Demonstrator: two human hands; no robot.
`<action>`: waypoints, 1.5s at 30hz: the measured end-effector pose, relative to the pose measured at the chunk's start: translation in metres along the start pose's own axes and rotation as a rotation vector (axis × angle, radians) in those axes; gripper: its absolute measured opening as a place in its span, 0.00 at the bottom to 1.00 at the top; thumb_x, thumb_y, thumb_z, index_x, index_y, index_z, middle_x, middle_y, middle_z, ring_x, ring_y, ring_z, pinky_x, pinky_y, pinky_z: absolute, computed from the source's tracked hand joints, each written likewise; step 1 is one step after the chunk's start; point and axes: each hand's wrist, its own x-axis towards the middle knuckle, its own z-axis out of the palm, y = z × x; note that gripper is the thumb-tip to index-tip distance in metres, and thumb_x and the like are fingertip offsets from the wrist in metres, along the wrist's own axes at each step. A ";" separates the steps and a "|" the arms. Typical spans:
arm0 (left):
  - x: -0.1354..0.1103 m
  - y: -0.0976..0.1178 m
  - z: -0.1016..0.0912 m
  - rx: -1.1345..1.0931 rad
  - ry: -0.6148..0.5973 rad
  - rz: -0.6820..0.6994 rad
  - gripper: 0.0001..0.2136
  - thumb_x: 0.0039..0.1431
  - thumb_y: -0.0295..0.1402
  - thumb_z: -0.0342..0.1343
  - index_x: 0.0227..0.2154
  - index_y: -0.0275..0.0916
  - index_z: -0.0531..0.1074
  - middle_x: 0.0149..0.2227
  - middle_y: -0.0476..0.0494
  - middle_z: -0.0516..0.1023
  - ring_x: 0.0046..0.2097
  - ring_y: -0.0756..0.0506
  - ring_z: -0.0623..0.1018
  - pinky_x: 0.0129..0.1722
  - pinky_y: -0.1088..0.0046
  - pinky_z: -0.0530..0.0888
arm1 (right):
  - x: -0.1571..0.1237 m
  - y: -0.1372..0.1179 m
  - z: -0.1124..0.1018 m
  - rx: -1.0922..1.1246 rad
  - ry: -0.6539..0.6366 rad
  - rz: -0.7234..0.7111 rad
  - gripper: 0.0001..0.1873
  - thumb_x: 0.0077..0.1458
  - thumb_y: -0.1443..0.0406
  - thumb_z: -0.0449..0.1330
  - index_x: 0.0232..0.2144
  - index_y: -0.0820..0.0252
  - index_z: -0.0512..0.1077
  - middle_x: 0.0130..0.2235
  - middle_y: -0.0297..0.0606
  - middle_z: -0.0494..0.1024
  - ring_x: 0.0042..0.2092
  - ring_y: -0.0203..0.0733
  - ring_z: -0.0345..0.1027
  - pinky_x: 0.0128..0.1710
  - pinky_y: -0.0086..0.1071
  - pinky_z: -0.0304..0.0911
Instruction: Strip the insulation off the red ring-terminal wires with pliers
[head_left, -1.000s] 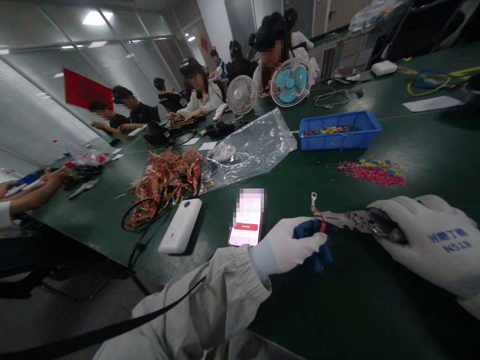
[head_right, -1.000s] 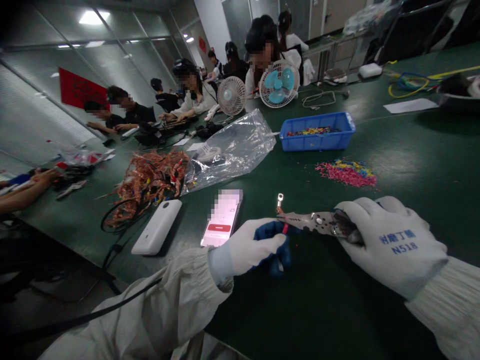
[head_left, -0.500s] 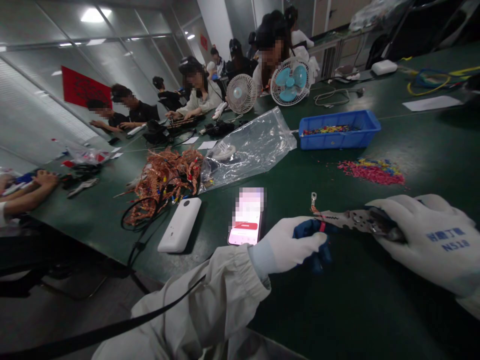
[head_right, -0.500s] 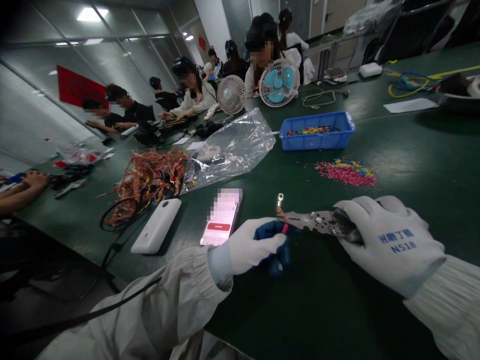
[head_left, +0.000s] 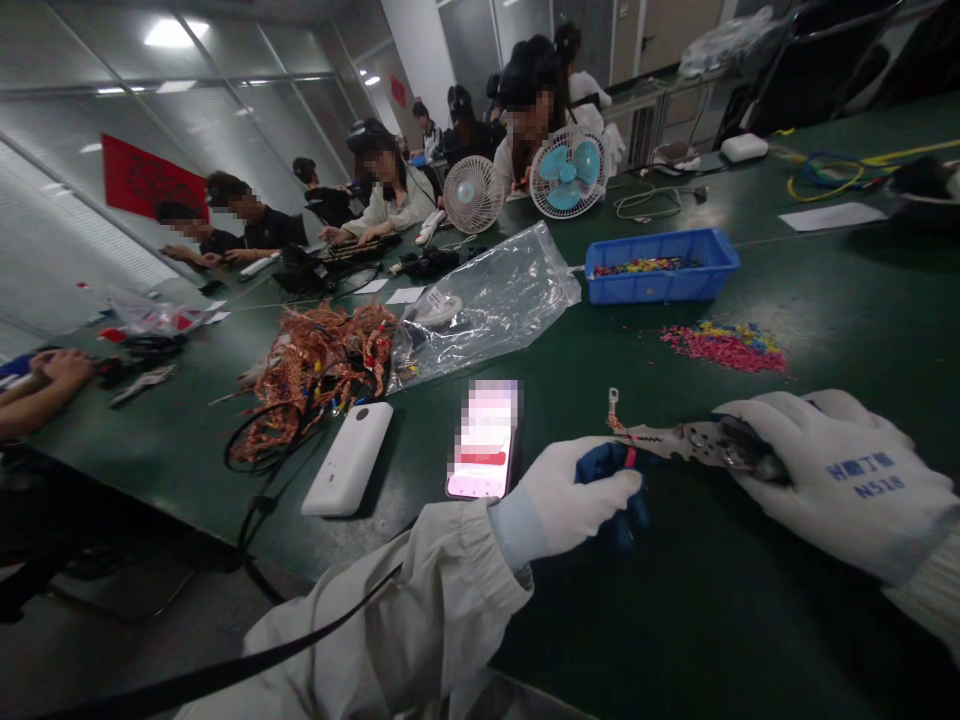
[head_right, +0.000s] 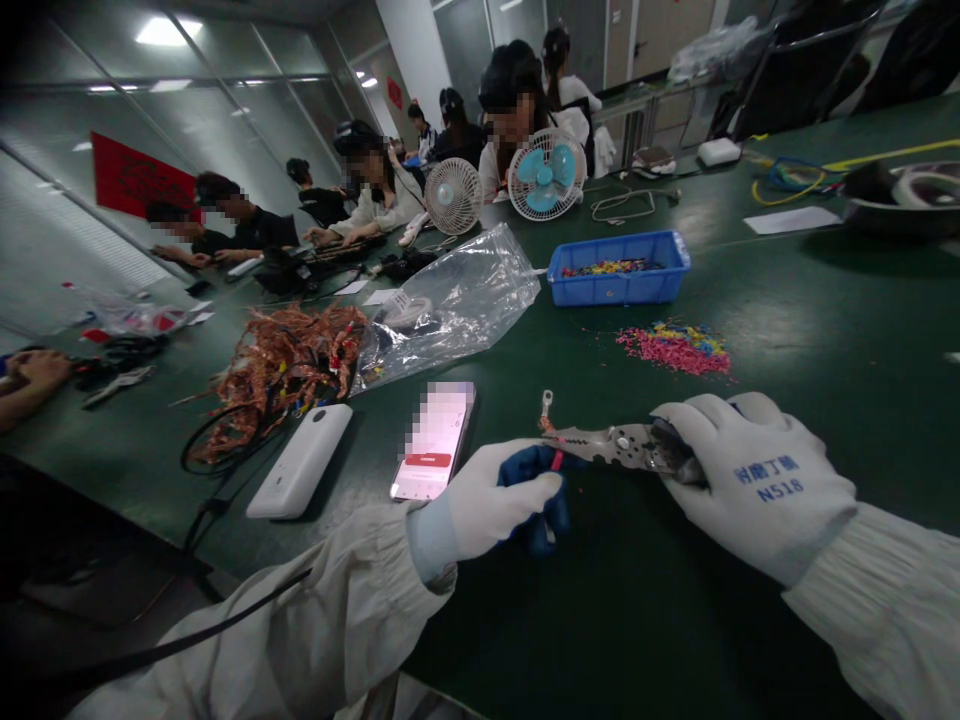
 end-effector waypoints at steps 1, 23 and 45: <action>0.000 0.000 0.000 -0.002 0.012 0.005 0.13 0.66 0.34 0.62 0.50 0.36 0.79 0.34 0.46 0.80 0.33 0.48 0.81 0.35 0.69 0.79 | 0.000 0.000 0.000 0.001 -0.001 0.001 0.25 0.54 0.49 0.50 0.47 0.48 0.77 0.46 0.42 0.83 0.42 0.56 0.70 0.36 0.50 0.69; 0.002 -0.005 -0.001 -0.047 0.004 -0.006 0.16 0.65 0.37 0.63 0.52 0.35 0.75 0.33 0.47 0.79 0.31 0.48 0.81 0.32 0.69 0.79 | 0.003 -0.001 -0.002 0.029 -0.032 0.030 0.26 0.54 0.48 0.50 0.47 0.49 0.77 0.47 0.43 0.83 0.44 0.57 0.70 0.37 0.51 0.67; 0.000 -0.004 -0.001 -0.034 0.041 0.002 0.13 0.66 0.37 0.64 0.48 0.35 0.75 0.37 0.44 0.80 0.34 0.48 0.82 0.39 0.68 0.78 | 0.002 -0.003 -0.004 0.044 -0.032 0.034 0.26 0.55 0.47 0.50 0.46 0.50 0.77 0.46 0.42 0.84 0.43 0.57 0.70 0.38 0.51 0.68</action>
